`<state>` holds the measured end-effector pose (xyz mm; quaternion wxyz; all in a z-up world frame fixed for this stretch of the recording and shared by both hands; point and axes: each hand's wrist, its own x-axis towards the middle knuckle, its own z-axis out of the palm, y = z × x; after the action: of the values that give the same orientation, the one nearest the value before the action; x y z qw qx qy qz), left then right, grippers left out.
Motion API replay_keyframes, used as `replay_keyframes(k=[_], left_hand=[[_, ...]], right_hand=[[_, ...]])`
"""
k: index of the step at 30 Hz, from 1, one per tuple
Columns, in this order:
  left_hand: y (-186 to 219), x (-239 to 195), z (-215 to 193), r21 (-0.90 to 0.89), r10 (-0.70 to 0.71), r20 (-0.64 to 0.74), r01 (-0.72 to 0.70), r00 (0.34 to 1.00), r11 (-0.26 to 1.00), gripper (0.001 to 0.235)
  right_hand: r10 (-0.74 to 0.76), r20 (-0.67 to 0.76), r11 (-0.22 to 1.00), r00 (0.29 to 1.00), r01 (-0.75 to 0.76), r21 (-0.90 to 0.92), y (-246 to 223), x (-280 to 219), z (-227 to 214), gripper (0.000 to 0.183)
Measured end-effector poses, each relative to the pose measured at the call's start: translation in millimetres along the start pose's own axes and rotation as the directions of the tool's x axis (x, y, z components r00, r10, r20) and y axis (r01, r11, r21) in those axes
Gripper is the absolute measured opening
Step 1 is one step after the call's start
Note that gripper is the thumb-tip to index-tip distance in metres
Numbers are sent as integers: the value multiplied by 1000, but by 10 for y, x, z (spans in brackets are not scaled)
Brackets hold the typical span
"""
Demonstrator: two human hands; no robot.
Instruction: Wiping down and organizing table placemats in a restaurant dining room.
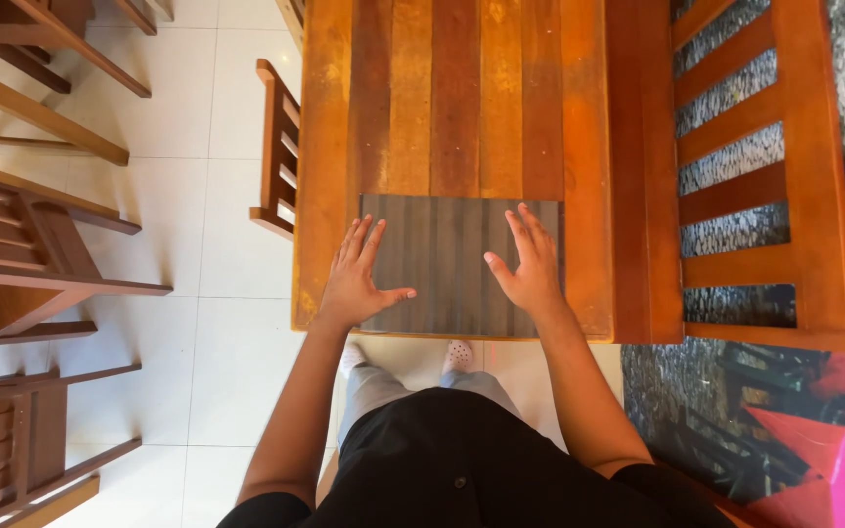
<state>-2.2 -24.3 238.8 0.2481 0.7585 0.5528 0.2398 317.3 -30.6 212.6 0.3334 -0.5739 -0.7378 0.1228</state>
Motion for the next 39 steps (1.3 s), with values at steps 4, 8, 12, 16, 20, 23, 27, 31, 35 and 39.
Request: replay_keyframes(k=[4,8,12,16,20,23,27,31,35,39], left_hand=[[-450,-95,-271,-44,88,-9,-88,996,995,116],[-940,-181,-688,-55,182,21,-180,983,982,115],[-1269,-155,-1167,-79,227,120,-218,967,973,116],[-1441,-33,-1494,-99,256,155,-243,954,965,113],[-1619,107,-1641,-91,302,148,-291,942,952,112],[-1832,193,-1864,-94,308,142,-297,941,950,112],[-2222,467,-2087,-70,350,129,-343,928,937,113],[-2612,827,-2331,-137,482,127,-466,867,874,114],[-2805,1136,-2661,-194,568,271,-534,777,823,110],[-2849,1549,-2768,-275,702,290,-646,650,712,110]], right_hand=[[-5,-37,1000,999,4,-15,-337,88,275,71],[42,-146,999,988,-43,-3,-831,68,617,69],[125,-233,992,965,-120,35,-1440,76,958,65],[164,-234,982,958,-136,132,-1813,138,1123,63],[186,-249,980,951,-161,120,-1945,186,1252,61],[203,-251,978,947,-180,109,-2113,310,1432,61],[267,-270,963,925,-243,119,-2489,565,1600,60],[264,-370,964,891,-240,112,-2802,774,1986,61],[351,-482,926,803,-374,51,-3278,1017,2351,73],[398,-532,895,747,-443,47,-3606,1257,2453,73]])
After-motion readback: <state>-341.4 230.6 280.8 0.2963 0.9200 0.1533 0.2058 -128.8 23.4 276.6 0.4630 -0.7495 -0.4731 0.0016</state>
